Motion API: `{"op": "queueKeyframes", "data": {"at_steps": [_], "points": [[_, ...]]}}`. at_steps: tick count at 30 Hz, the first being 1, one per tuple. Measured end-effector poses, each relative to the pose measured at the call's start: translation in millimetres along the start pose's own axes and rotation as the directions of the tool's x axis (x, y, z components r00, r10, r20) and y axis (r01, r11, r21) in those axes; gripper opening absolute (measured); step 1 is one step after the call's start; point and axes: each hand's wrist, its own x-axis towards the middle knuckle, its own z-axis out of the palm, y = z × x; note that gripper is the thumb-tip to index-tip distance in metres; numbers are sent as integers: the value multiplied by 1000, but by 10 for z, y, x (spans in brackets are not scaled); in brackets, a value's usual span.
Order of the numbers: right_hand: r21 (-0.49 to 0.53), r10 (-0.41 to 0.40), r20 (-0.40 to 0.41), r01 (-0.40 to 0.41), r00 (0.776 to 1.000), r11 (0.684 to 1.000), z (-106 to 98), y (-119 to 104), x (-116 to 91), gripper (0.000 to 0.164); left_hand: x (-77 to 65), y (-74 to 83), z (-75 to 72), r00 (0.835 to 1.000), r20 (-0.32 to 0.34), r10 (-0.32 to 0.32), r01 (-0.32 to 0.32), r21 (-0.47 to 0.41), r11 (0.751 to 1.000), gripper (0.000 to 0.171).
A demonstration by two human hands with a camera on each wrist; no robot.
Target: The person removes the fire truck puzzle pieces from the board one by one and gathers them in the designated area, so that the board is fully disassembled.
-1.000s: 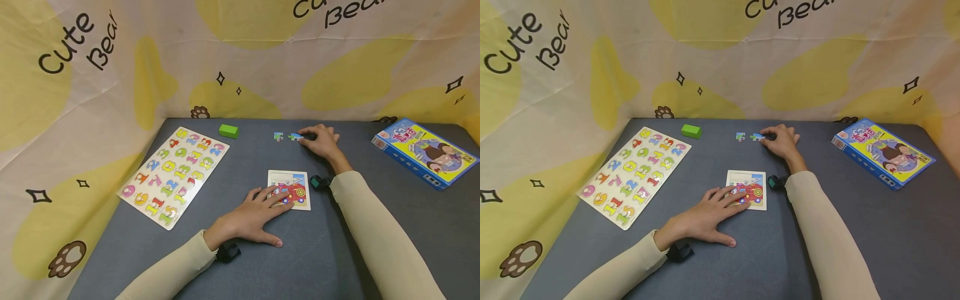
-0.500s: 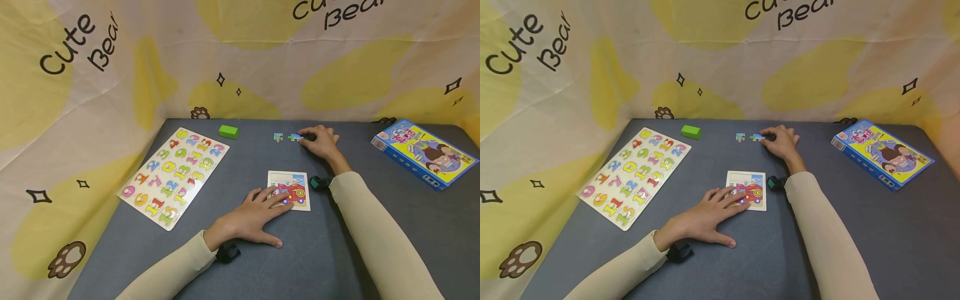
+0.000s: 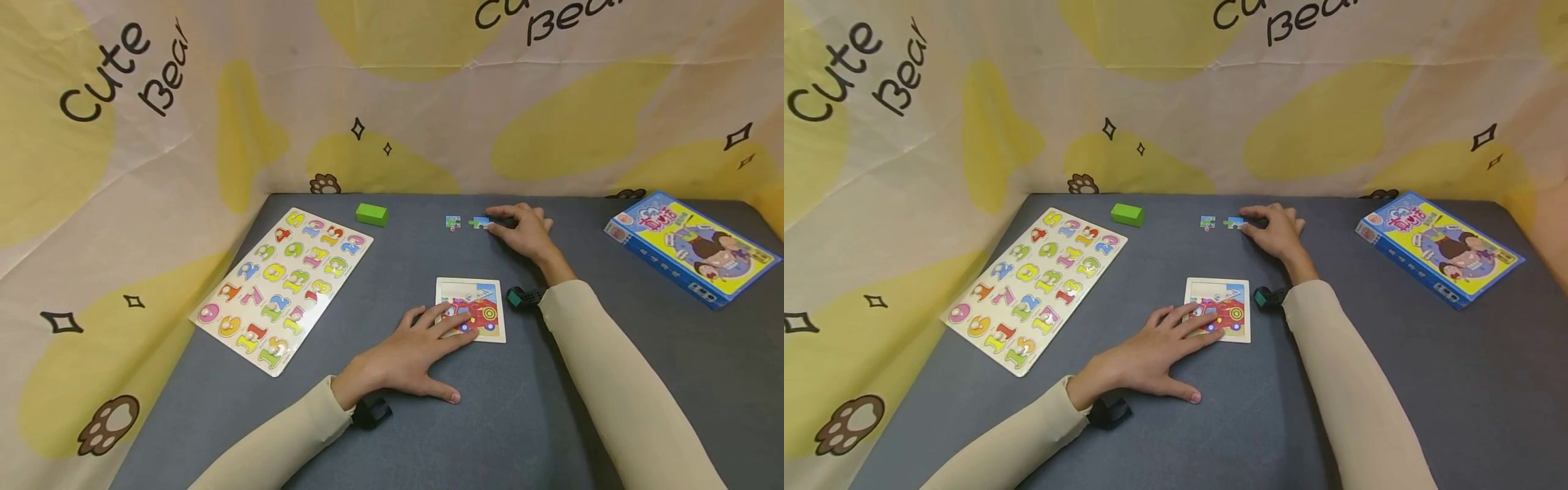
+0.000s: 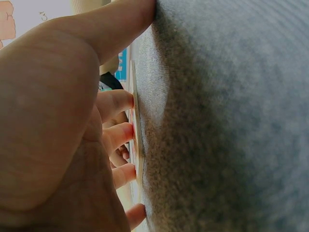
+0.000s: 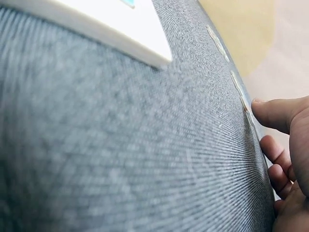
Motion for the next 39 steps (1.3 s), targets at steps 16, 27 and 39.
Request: {"op": "queueKeyframes", "data": {"at_steps": [16,27,39], "points": [[28,-96,121,94,988,995,-93,39,-161,49,7,-9,-11,1000,2,6,-6,1,1000,96],[158,-107,257,68,960,985,-139,-33,-455,52,-11,-21,-10,1000,0,-14,14,13,1000,96],[162,-221,341,175,914,971,-143,-47,-765,36,10,-11,-19,1000,10,-3,3,7,1000,96]]}}
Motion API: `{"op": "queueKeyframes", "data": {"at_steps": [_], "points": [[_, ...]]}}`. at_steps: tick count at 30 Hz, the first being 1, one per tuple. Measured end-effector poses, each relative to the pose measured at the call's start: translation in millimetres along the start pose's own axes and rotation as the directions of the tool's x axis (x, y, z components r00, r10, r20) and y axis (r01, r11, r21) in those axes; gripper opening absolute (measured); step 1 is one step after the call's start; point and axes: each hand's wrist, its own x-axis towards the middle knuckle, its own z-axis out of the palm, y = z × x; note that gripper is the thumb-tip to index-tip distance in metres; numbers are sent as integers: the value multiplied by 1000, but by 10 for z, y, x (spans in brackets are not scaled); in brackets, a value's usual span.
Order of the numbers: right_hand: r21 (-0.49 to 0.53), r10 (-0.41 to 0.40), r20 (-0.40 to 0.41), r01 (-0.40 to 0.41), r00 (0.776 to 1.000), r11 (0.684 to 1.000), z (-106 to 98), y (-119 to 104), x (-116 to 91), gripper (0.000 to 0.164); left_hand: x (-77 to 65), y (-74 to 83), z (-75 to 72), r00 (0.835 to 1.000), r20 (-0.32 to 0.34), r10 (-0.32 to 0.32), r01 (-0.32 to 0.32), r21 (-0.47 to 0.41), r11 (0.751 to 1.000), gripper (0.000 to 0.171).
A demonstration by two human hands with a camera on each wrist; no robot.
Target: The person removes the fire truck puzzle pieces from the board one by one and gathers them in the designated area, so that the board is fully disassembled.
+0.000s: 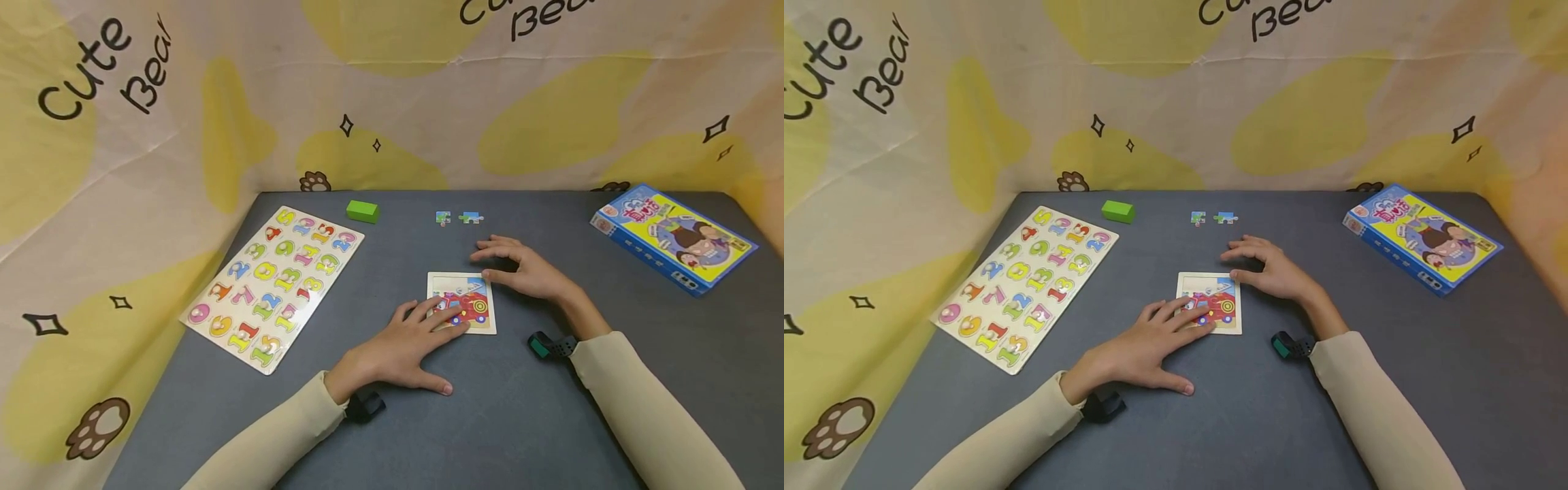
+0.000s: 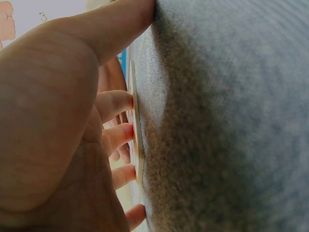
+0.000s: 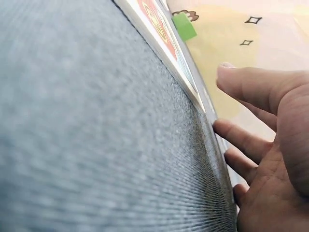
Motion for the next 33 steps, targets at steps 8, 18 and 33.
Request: {"op": "queueKeyframes", "data": {"at_steps": [8,18,33], "points": [[-60,-70,56,73,996,996,77,-81,-55,35,-1,-10,-7,1000,13,-7,8,-4,1000,96],[-103,-87,107,98,990,990,109,-161,-108,28,-3,8,-14,1000,12,-7,7,4,1000,96],[-151,-98,118,115,988,982,122,-193,-124,27,-4,10,-11,1000,10,-9,9,-2,1000,96]]}}
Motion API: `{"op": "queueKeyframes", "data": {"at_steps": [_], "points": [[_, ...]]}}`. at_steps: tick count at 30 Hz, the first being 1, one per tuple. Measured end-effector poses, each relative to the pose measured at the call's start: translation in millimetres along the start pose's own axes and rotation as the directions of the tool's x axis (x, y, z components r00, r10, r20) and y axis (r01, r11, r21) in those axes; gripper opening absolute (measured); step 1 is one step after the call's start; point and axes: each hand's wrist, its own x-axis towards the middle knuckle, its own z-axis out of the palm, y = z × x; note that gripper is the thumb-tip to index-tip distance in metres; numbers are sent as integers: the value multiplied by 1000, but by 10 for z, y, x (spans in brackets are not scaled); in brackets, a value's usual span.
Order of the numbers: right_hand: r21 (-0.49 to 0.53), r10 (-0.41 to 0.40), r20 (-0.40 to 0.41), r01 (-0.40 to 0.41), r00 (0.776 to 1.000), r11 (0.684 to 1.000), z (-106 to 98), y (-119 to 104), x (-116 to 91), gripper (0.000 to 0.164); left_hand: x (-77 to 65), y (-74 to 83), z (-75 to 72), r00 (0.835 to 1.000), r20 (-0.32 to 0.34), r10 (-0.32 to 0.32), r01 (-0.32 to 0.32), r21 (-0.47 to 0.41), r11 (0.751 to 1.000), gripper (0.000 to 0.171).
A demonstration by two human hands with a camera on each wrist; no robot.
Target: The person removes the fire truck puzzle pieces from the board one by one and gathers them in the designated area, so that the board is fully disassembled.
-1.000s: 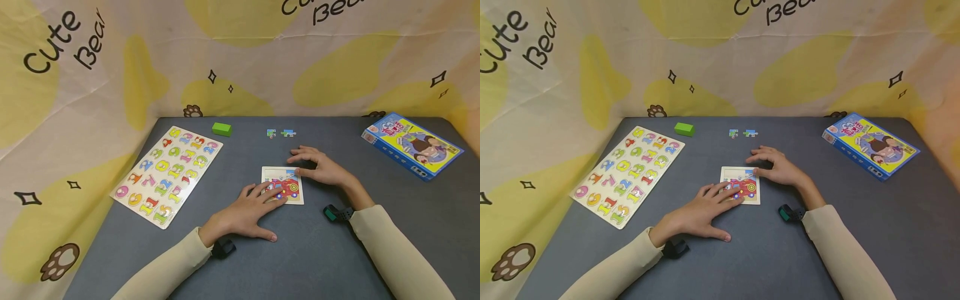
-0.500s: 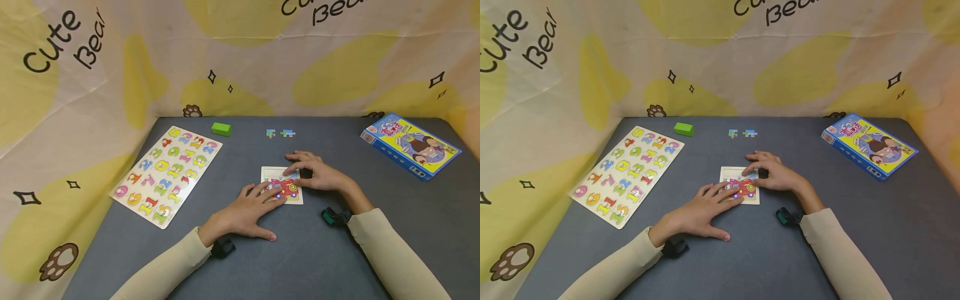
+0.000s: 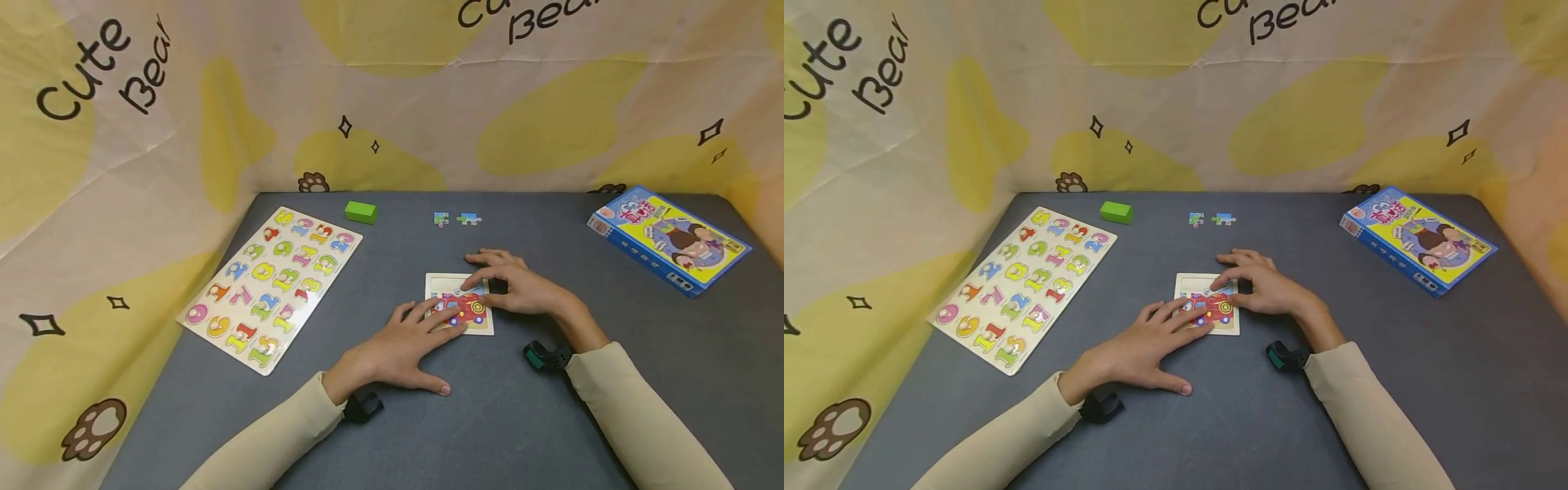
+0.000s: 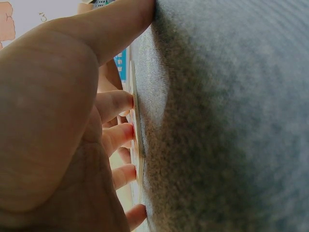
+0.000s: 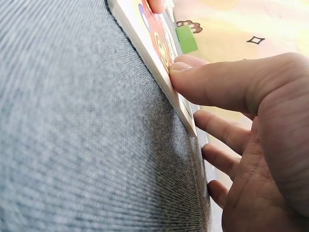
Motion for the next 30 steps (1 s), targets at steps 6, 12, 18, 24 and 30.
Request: {"op": "queueKeyframes", "data": {"at_steps": [6,12,18,24,30], "points": [[-7,9,4,-9,1000,1000,8,2,6,26,-5,0,8,1000,-8,6,-6,4,1000,96],[-2,7,-19,-8,1000,1000,15,1,4,26,-2,-3,17,1000,-13,6,-6,12,1000,97],[-16,4,-37,-4,999,1000,8,4,12,24,2,-2,10,1000,-11,11,-11,7,1000,97],[-44,-10,-49,8,999,999,2,8,23,25,0,-4,2,1000,-16,16,-16,10,1000,97],[-45,-2,-47,0,999,999,9,7,27,25,-9,-5,-1,1000,-15,16,-16,2,1000,96]]}}
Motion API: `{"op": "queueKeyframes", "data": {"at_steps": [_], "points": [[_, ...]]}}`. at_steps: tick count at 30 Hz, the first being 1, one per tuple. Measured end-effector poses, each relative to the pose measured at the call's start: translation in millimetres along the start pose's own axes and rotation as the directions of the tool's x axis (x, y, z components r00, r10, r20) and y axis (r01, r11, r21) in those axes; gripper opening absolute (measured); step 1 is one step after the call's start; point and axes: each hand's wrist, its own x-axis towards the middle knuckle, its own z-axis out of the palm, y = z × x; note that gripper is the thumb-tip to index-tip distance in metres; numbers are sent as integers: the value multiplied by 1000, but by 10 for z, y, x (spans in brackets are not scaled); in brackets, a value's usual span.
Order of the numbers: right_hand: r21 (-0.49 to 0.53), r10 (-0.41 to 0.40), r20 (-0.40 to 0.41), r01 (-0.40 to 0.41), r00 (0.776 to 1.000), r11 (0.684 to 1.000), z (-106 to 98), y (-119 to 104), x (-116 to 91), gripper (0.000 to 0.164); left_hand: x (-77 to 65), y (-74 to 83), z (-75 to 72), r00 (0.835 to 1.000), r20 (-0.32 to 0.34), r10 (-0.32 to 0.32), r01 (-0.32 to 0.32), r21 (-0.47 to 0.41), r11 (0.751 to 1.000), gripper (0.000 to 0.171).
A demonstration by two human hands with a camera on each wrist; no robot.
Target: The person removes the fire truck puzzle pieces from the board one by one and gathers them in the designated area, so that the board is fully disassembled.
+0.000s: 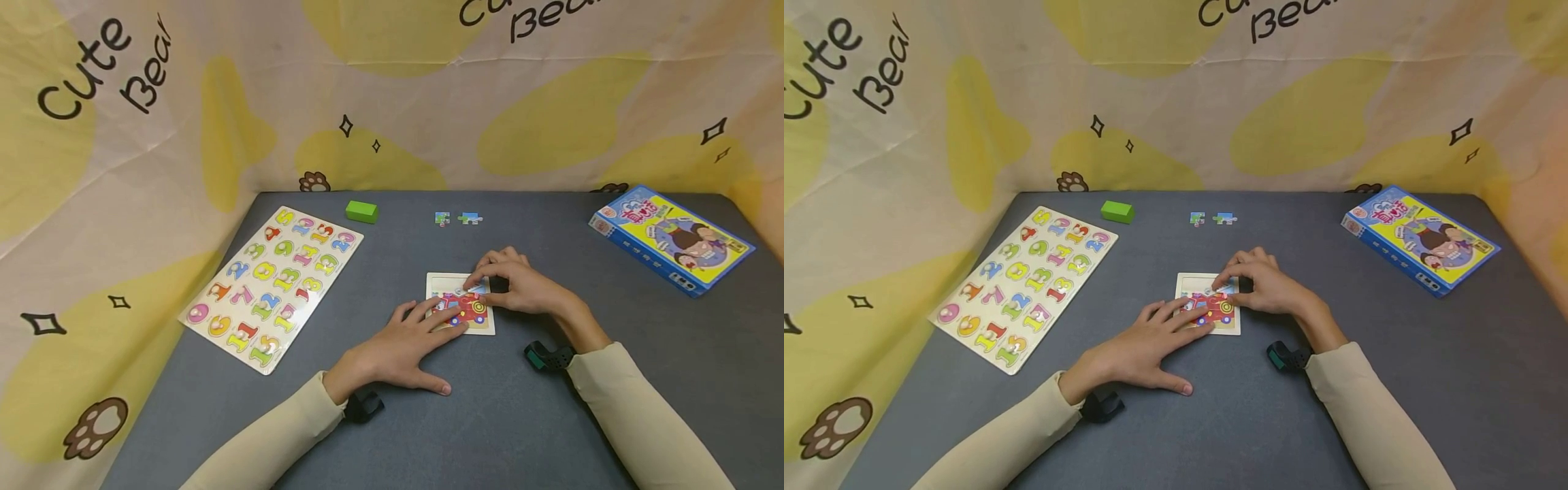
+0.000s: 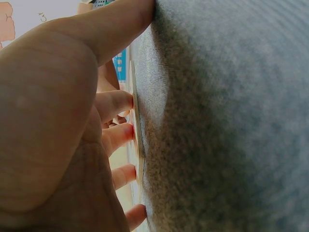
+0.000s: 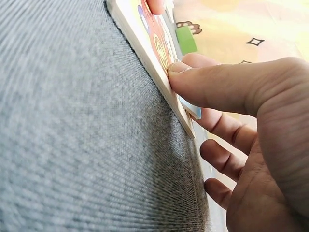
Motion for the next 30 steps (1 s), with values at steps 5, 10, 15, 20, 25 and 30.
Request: {"op": "queueKeyframes", "data": {"at_steps": [5,10,15,20,25,30], "points": [[2,1,0,-1,1000,1000,-13,1,-16,36,3,6,-7,1000,5,-1,1,-6,1000,96],[38,21,-10,-21,1000,999,-23,14,-21,44,6,11,-12,1000,8,-4,5,-14,1000,96],[44,25,-11,-24,1000,999,-27,26,-23,40,5,13,-15,1000,8,-5,5,-14,1000,96],[22,17,-7,-17,1000,1000,-29,33,-28,41,8,10,-12,1000,8,-7,7,-12,1000,96],[-1,11,-9,-11,1000,1000,-31,44,-30,41,15,4,4,1000,6,-9,9,2,1000,96],[2,15,-18,-15,1000,1000,-32,57,-32,40,14,5,2,1000,2,-7,7,-4,1000,96]]}}
